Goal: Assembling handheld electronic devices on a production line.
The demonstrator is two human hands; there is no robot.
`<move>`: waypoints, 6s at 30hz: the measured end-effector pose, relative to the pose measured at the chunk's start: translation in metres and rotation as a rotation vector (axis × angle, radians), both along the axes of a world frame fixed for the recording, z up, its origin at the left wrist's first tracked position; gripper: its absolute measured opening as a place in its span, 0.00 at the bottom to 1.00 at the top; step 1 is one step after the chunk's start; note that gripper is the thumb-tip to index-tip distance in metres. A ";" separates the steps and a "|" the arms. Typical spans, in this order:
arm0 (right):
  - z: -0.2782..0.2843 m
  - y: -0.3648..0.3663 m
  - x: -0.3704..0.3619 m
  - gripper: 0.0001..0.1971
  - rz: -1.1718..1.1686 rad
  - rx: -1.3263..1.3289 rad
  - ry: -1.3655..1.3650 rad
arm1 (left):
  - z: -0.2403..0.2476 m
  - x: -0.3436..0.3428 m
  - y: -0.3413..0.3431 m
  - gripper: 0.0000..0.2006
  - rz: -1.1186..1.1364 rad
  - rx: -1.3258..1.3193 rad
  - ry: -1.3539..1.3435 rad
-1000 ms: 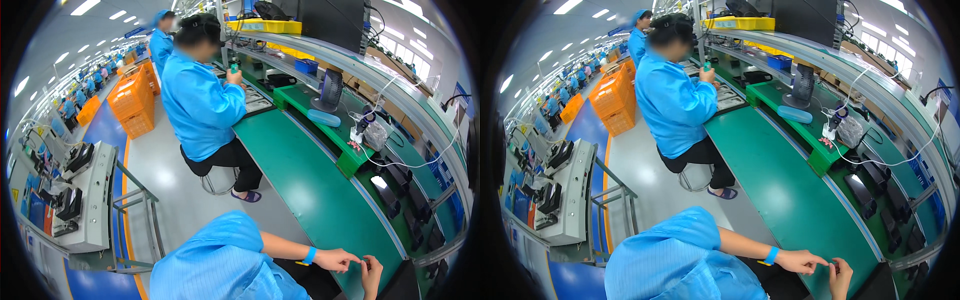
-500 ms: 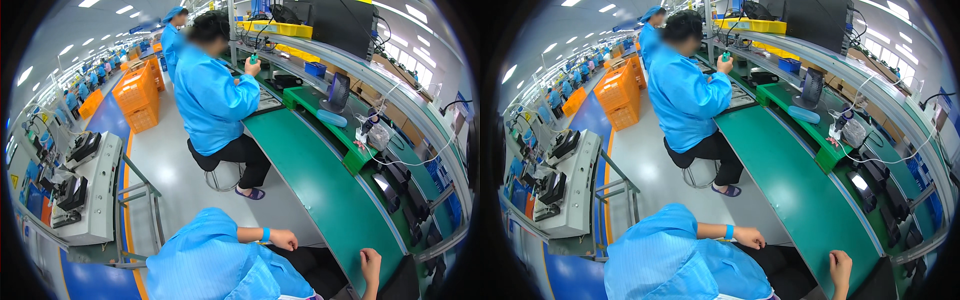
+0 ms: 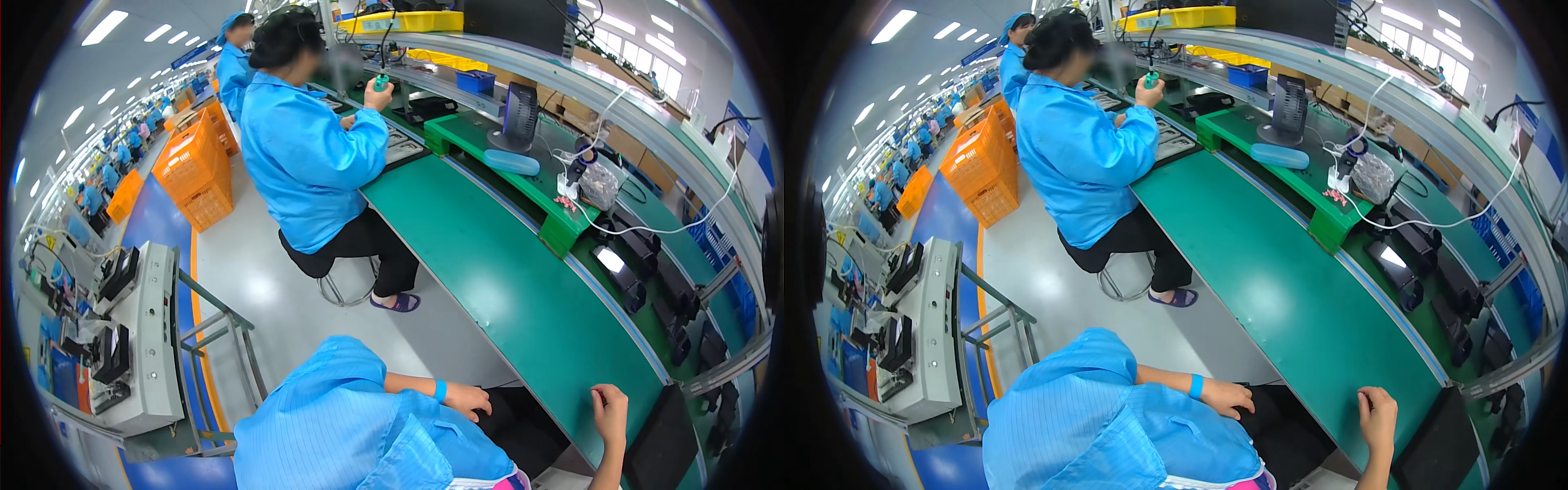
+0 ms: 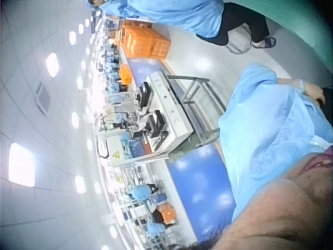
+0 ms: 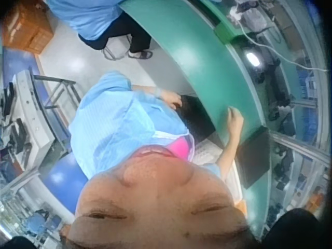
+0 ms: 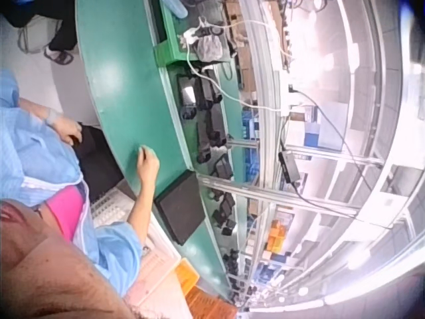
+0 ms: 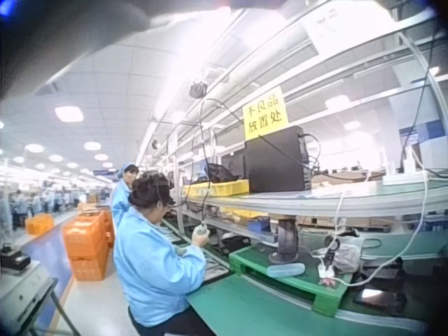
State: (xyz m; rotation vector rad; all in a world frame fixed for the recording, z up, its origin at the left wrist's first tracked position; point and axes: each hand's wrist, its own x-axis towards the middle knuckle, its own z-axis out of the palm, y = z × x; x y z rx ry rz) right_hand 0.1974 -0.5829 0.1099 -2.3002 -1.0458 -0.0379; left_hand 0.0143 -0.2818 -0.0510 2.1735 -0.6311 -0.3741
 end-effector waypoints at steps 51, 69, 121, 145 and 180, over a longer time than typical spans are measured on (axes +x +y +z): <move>0.005 -0.021 0.030 0.13 -0.129 -0.143 0.210 | 0.065 0.227 -0.135 0.17 -0.374 -0.826 0.334; 0.014 -0.018 0.028 0.13 -0.117 -0.164 0.184 | 0.078 0.222 -0.129 0.16 -0.365 -0.804 0.266; 0.011 -0.026 0.032 0.15 -0.146 -0.232 0.314 | 0.085 0.219 -0.124 0.16 -0.343 -0.785 0.238; 0.013 -0.025 0.033 0.15 -0.161 -0.288 0.305 | 0.090 0.219 -0.121 0.14 -0.330 -0.789 0.219; 0.013 -0.012 0.035 0.10 -0.204 -0.051 0.415 | 0.094 0.220 -0.118 0.11 -0.299 -0.715 0.324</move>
